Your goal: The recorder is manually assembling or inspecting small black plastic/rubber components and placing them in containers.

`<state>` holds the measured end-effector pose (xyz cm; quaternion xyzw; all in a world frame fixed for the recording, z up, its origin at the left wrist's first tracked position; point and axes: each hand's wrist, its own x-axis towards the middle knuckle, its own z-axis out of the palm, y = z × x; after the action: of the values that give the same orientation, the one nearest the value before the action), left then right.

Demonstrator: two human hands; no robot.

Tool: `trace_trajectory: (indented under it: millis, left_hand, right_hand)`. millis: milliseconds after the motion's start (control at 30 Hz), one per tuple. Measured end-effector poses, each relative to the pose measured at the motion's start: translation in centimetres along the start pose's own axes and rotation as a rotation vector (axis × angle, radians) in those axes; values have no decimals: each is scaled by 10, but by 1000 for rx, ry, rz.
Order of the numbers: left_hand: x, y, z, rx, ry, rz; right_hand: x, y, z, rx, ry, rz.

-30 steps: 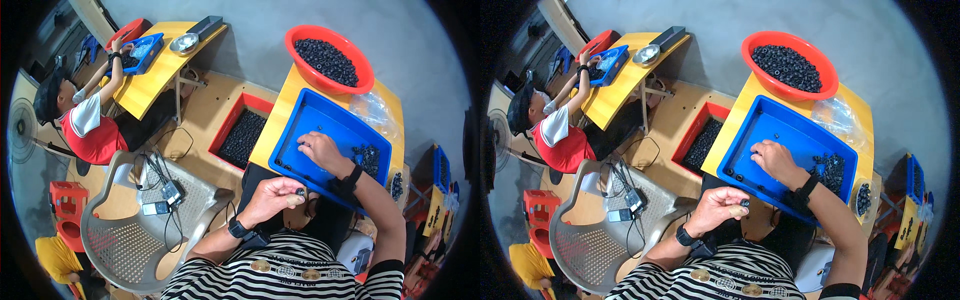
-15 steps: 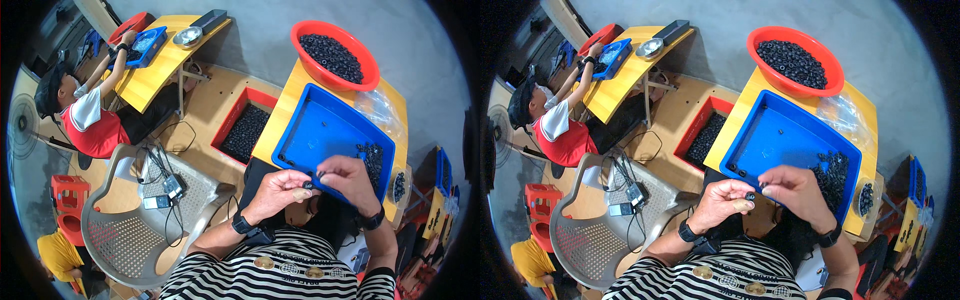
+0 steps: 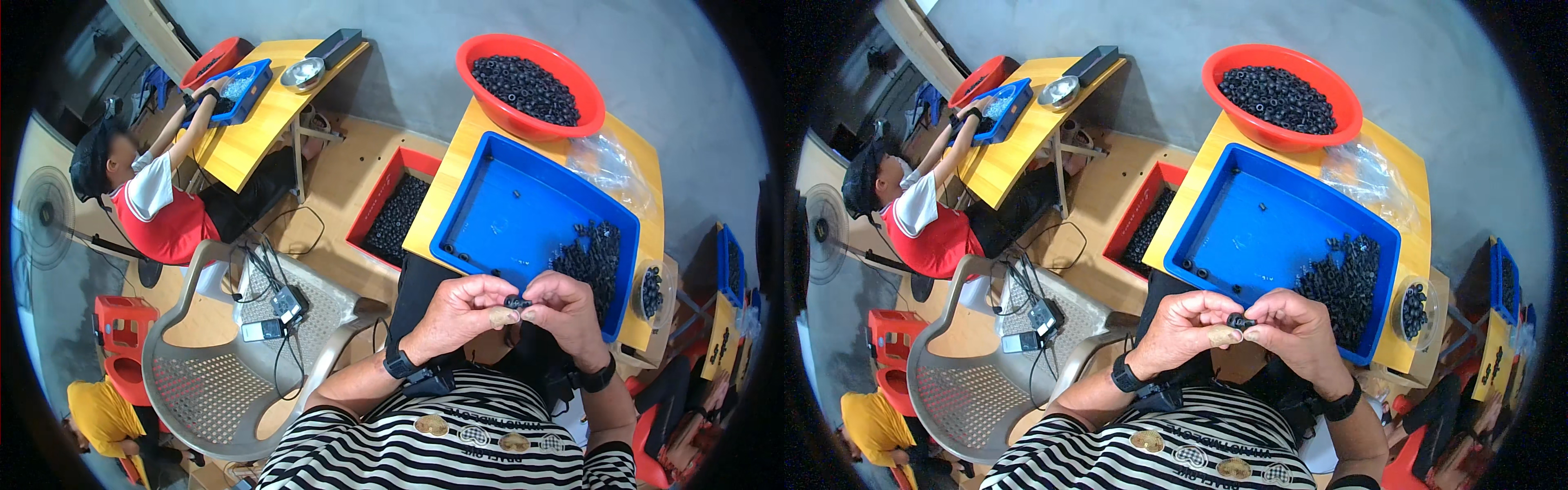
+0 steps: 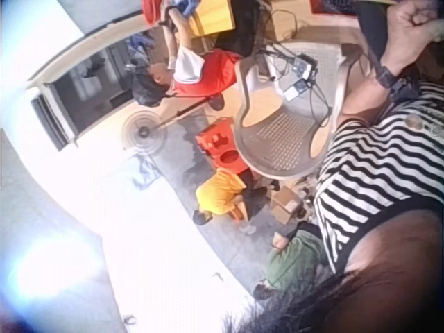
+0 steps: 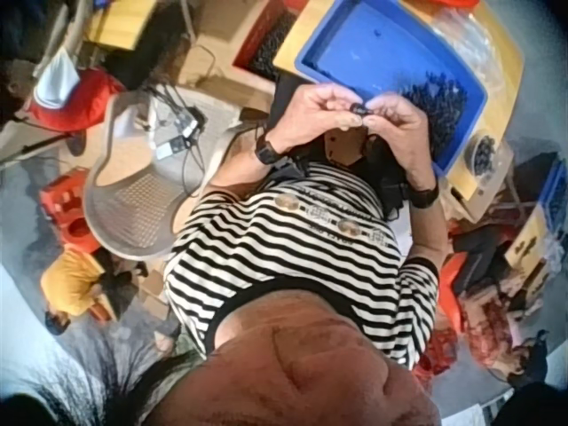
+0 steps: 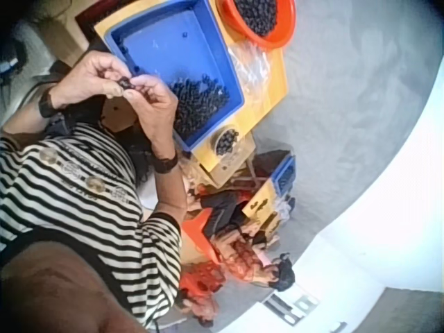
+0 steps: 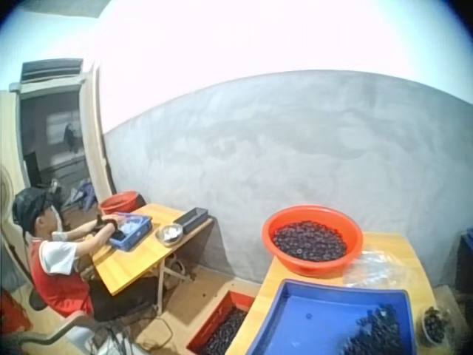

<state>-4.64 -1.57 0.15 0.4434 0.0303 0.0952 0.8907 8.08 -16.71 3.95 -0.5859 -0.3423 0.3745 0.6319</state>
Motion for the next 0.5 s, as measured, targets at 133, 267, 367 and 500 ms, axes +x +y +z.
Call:
trace_trajectory:
  millis: [133, 267, 367, 500]
  left_hand:
    - [-1, -4, 2, 38, 1, 6]
    - [-1, -2, 4, 88, -2, 9]
    - [-1, -3, 4, 126, 2, 26]
    - [-2, -2, 3, 100, 10, -8]
  right_hand:
    - [-5, -2, 1, 6, 16, -19]
    - [-7, -1, 1, -5, 38, -16]
    - [-7, -1, 0, -214, 70, -88]
    - [-6, -10, 4, -439, 56, -199]
